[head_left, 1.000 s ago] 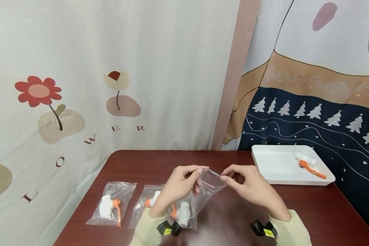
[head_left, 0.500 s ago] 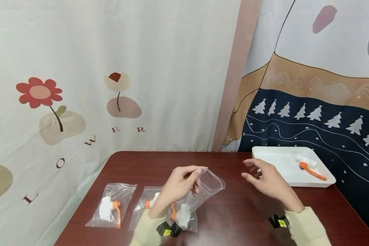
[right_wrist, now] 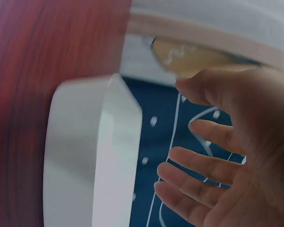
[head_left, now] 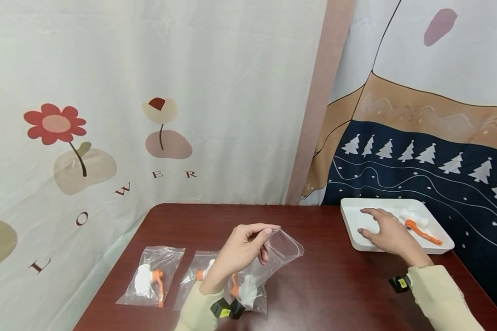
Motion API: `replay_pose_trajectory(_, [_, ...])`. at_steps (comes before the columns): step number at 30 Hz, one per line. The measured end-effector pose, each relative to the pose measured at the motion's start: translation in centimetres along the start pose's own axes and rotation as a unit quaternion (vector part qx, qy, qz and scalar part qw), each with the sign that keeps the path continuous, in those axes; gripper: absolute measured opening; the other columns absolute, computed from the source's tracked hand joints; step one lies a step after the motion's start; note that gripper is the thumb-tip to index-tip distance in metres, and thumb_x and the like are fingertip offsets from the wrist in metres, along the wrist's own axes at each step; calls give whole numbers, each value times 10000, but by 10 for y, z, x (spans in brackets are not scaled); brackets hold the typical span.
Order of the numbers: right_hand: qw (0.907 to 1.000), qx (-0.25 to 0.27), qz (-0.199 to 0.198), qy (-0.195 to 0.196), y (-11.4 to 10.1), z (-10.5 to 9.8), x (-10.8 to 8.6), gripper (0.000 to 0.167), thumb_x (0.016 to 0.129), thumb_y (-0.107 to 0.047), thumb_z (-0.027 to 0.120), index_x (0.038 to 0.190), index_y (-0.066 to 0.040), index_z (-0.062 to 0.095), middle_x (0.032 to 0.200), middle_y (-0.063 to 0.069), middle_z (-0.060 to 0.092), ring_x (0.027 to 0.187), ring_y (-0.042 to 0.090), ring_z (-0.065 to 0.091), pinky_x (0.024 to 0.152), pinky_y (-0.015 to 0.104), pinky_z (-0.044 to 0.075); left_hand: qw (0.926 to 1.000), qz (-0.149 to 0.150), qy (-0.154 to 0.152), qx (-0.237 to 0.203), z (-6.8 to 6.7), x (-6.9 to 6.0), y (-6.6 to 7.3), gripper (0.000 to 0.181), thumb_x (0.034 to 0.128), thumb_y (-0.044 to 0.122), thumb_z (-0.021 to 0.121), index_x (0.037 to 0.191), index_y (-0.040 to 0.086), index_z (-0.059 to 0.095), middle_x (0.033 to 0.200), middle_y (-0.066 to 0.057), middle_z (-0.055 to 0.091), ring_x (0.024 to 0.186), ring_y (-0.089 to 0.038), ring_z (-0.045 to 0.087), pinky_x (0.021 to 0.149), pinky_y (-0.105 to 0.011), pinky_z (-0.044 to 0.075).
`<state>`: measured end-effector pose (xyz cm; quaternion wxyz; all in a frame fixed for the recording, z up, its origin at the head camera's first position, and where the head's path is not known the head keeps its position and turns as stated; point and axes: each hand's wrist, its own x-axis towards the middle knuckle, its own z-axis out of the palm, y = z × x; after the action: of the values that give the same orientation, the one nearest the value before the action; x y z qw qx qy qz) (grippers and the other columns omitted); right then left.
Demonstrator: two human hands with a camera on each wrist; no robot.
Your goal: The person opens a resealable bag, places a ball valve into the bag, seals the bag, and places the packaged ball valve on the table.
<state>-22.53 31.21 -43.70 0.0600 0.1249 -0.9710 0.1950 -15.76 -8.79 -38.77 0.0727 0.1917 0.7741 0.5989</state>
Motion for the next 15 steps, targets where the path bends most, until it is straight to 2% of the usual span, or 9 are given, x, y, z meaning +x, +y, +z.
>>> replay_pose_trajectory(5, [9996, -278, 59, -11, 27, -4, 4, 668, 865, -285, 790, 1373, 69, 540, 1394, 397, 496, 1225, 618, 465, 982, 724, 437, 10000, -29, -8, 4, 1, 0, 1, 253, 1073, 185, 550, 1246, 163, 733, 748, -191, 663, 586, -159, 647, 590, -329, 616])
replay_pose_trajectory(15, [9951, -702, 543, -430, 74, -16, 15, 774, 820, -285, 809, 1373, 148, 482, 1358, 467, 449, 1186, 666, 429, 987, 737, 420, 9999, -74, -85, -53, 1, -2, 2, 254, 1074, 197, 549, 1247, 167, 732, 766, -191, 660, 600, -161, 651, 601, -328, 618])
